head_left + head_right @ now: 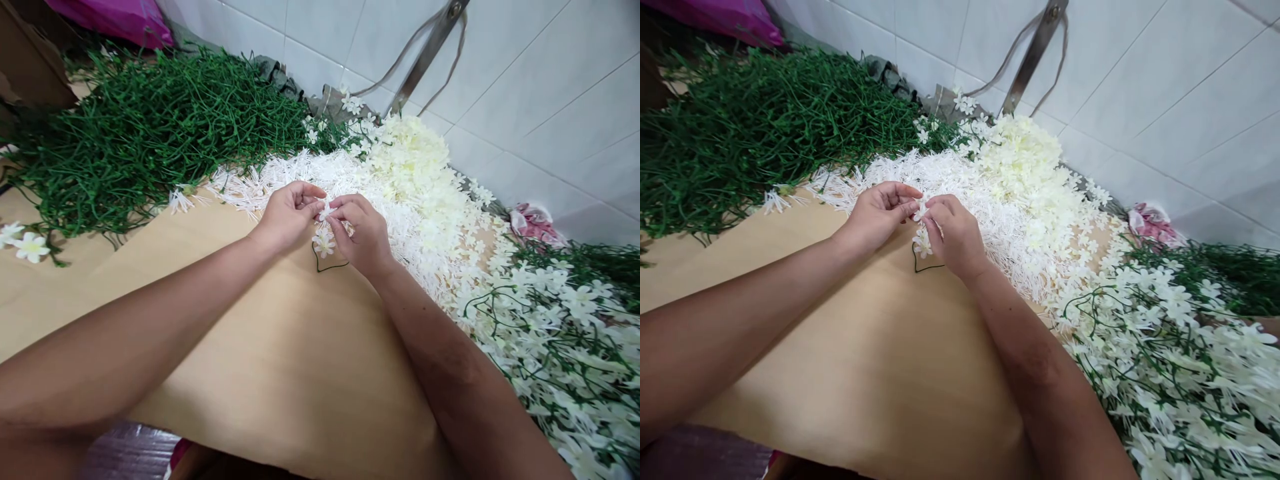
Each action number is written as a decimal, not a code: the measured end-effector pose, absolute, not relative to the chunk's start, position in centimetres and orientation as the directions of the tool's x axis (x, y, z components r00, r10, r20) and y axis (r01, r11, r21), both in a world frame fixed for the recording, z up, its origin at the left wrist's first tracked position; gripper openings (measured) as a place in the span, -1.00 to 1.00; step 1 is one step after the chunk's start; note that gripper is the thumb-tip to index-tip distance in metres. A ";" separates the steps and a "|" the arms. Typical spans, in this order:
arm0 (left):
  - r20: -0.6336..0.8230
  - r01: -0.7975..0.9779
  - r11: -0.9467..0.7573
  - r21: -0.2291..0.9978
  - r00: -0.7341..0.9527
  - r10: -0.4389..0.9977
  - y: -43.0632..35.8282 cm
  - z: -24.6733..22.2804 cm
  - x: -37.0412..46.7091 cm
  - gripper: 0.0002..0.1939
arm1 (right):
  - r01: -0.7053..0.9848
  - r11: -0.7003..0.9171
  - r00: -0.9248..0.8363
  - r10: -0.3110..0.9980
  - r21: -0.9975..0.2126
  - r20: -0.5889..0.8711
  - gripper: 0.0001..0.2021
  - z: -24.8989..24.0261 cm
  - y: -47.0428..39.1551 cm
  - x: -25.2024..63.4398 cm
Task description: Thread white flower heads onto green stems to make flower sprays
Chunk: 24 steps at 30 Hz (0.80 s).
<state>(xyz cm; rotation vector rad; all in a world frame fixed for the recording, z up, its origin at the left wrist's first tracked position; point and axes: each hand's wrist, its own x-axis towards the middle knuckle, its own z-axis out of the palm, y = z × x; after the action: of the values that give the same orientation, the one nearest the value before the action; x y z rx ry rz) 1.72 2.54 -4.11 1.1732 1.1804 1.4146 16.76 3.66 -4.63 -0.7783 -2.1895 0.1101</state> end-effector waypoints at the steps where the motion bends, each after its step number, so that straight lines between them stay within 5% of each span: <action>1: 0.107 -0.074 -0.116 0.990 -0.117 0.987 2.5 -4.1 1.7 -0.87 | 0.489 0.804 -0.488 0.574 -0.339 0.657 -0.91 -4.7 3.7 16.7; 13: 0.088 -0.133 -0.095 0.986 -0.061 0.994 2.0 -3.4 1.7 -0.86 | 0.177 0.447 -0.374 0.855 -0.877 0.360 -0.85 -4.6 4.5 17.0; 20: 0.094 0.005 -0.094 0.996 -0.025 0.995 2.5 -4.5 1.6 -0.91 | -0.089 0.134 -0.375 0.914 -0.987 0.158 -0.70 -4.4 4.9 17.8; 24: 0.173 0.297 -0.150 0.943 -0.052 0.984 3.0 -5.4 0.7 -0.91 | -0.077 -0.071 -0.639 0.769 -0.994 -0.005 -0.69 -3.8 3.9 17.4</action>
<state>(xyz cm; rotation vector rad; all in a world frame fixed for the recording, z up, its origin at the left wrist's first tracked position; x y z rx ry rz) 0.69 2.98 -5.45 1.5170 1.4051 1.2353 17.45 3.93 -3.77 -0.7534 -1.5942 1.7762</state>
